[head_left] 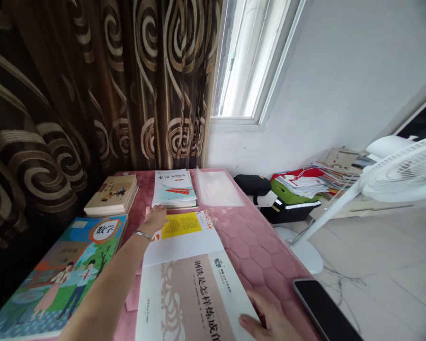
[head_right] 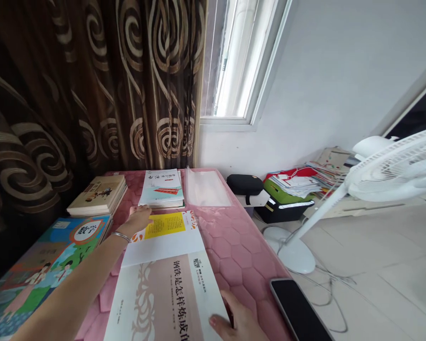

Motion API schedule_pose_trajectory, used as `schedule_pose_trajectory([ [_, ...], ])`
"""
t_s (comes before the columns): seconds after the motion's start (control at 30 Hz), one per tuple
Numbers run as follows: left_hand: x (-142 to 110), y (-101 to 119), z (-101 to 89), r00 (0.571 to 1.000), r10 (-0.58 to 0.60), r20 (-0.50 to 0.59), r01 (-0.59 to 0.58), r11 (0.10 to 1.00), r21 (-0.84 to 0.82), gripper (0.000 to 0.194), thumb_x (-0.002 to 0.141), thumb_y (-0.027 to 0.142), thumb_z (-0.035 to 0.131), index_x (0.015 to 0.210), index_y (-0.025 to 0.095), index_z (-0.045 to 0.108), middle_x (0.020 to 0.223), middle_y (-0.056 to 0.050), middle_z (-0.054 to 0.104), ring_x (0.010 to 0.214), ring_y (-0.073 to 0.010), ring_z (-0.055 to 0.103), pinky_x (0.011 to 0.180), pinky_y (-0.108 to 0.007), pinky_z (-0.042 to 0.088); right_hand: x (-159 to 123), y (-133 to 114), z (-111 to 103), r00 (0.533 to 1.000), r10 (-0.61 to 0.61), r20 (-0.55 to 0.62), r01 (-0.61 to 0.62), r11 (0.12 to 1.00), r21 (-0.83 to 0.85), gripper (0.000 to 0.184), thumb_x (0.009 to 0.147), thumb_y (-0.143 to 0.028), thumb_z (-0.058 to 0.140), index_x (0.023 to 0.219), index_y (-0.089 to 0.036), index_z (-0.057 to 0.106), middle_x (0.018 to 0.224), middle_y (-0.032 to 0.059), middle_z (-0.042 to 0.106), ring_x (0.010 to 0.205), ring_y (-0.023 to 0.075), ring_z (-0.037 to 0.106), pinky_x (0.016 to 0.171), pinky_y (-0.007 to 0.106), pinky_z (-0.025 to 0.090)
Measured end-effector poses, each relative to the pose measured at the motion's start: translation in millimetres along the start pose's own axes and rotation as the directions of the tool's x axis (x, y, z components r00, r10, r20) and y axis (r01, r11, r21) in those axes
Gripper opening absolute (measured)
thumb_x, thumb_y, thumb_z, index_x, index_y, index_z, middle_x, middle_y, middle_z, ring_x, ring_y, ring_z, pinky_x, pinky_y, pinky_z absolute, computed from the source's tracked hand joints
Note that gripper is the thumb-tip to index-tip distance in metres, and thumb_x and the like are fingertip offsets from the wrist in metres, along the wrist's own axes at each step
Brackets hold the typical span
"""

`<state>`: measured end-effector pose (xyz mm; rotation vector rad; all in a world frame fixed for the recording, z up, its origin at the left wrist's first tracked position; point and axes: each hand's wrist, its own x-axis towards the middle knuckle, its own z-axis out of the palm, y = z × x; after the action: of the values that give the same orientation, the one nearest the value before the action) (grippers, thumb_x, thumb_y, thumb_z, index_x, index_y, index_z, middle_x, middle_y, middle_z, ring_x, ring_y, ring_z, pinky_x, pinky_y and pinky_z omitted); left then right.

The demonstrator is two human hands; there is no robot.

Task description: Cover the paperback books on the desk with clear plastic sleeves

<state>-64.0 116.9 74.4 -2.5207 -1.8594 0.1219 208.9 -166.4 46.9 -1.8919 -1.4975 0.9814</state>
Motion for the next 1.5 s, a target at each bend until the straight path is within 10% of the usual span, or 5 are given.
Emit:
schedule_pose_trajectory([
  [0.37, -96, -70, -35.8, 0.984, -0.144, 0.103, 0.163, 0.965, -0.206, 0.018, 0.069, 0.039, 0.062, 0.066, 0.021, 0.061, 0.072, -0.004, 0.069, 0.075, -0.0245, 0.067, 0.063, -0.029, 0.047, 129, -34, -77, 0.956, -0.190, 0.222, 0.235, 0.952, -0.198, 0.028, 0.071, -0.018, 0.058, 0.095, -0.019, 0.074, 0.096, 0.0049, 0.075, 0.087, 0.0214, 0.067, 0.072, 0.026, 0.048],
  [0.53, -160, -75, -31.8, 0.953, -0.132, 0.274, 0.304, 0.429, -0.851, 0.039, 0.055, 0.053, 0.074, 0.066, 0.018, 0.063, 0.065, -0.003, 0.069, 0.067, -0.0244, 0.066, 0.058, -0.029, 0.049, 208, -70, -64, 0.959, -0.230, 0.165, 0.264, 0.937, -0.230, 0.030, 0.072, -0.016, 0.063, 0.101, -0.017, 0.073, 0.107, 0.0058, 0.073, 0.096, 0.0205, 0.067, 0.081, 0.026, 0.049],
  [0.73, -186, -64, -23.9, 0.939, -0.201, 0.280, 0.303, 0.098, -0.948, 0.034, 0.054, 0.044, 0.080, 0.072, 0.017, 0.068, 0.073, -0.006, 0.074, 0.073, -0.0284, 0.071, 0.064, -0.035, 0.056, 250, -94, -33, 0.961, -0.250, 0.121, 0.272, 0.935, -0.227, 0.025, 0.074, -0.017, 0.066, 0.098, -0.019, 0.074, 0.098, 0.0018, 0.075, 0.091, 0.0189, 0.068, 0.079, 0.024, 0.048],
  [1.0, -190, -50, -33.0, 0.878, -0.282, 0.387, 0.330, -0.229, -0.916, 0.037, 0.049, 0.032, 0.080, 0.080, 0.017, 0.068, 0.074, -0.008, 0.076, 0.076, -0.0339, 0.073, 0.064, -0.040, 0.059, 197, -94, 15, 0.934, -0.329, -0.140, 0.289, 0.925, -0.246, 0.035, 0.088, -0.020, 0.050, 0.119, -0.019, 0.066, 0.128, 0.0082, 0.062, 0.122, 0.0223, 0.053, 0.107, 0.033, 0.036],
  [1.5, -189, -3, -55.6, 0.906, -0.333, 0.261, 0.147, -0.331, -0.932, 0.027, 0.050, 0.018, 0.076, 0.074, 0.016, 0.064, 0.065, -0.005, 0.073, 0.060, -0.0283, 0.071, 0.050, -0.033, 0.055, 91, -100, 130, 0.876, -0.482, 0.013, 0.450, 0.827, 0.338, 0.062, 0.095, -0.053, 0.038, 0.148, -0.020, 0.037, 0.156, 0.0075, 0.030, 0.144, 0.0219, 0.027, 0.119, 0.041, 0.024],
])
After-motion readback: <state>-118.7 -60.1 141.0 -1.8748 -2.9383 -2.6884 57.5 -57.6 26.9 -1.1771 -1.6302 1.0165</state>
